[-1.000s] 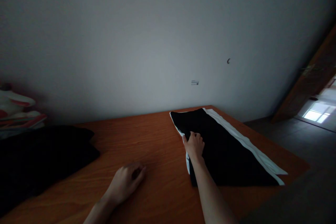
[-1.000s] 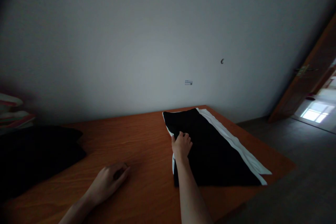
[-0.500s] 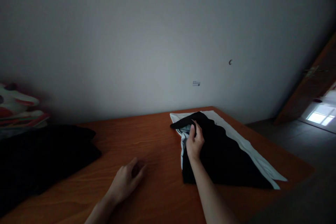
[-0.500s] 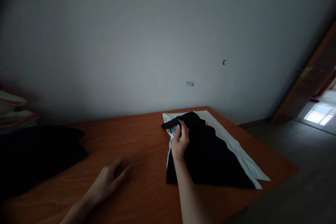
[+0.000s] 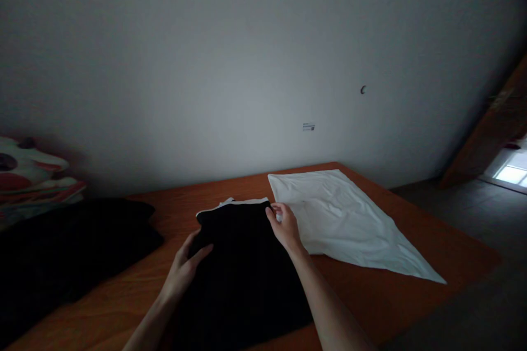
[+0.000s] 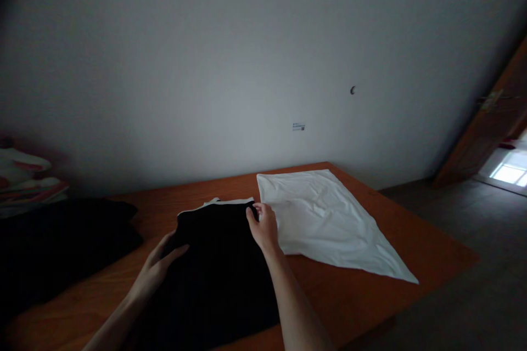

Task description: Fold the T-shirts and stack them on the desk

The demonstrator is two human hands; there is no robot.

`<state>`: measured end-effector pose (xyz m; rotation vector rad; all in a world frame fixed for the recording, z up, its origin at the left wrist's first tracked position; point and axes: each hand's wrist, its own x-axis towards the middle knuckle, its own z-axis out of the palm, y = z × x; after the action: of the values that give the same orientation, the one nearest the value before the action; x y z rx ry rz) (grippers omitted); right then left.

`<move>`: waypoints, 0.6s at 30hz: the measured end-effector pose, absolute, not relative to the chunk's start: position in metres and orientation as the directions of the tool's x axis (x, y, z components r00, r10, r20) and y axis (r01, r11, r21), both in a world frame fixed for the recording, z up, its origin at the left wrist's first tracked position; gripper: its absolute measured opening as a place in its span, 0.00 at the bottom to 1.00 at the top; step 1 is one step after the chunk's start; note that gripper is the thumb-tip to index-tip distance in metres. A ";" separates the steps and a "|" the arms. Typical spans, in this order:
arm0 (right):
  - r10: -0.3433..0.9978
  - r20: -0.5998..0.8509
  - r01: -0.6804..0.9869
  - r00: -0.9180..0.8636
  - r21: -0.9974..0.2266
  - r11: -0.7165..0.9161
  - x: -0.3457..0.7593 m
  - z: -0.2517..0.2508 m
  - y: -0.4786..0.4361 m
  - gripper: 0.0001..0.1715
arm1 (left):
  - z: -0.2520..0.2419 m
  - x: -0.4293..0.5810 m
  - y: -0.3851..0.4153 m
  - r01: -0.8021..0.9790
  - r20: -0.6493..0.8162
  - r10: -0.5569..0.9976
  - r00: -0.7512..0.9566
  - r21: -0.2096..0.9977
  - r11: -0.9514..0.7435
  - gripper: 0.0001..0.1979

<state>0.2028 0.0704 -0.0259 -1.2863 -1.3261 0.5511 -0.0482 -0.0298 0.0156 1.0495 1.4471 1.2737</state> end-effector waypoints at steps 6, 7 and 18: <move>0.947 0.302 0.748 0.107 -0.653 0.124 0.202 -0.042 0.062 0.32 | 0.012 -0.053 -0.029 0.083 -0.037 0.982 -0.187 0.995 0.054 0.14; 0.954 0.286 0.760 0.088 -0.638 0.121 0.202 -0.043 0.061 0.27 | 0.011 -0.054 -0.029 0.078 -0.034 0.982 -0.184 0.996 0.049 0.13; 0.927 0.324 -0.131 -0.189 -0.944 0.304 0.180 0.009 0.034 0.23 | 0.009 -0.058 -0.029 0.346 0.269 0.885 -0.379 0.929 -0.134 0.23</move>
<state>0.1796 0.0343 0.0090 -0.7908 -1.4189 1.1566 -0.0580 -0.0286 0.0093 1.3754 1.6756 1.5342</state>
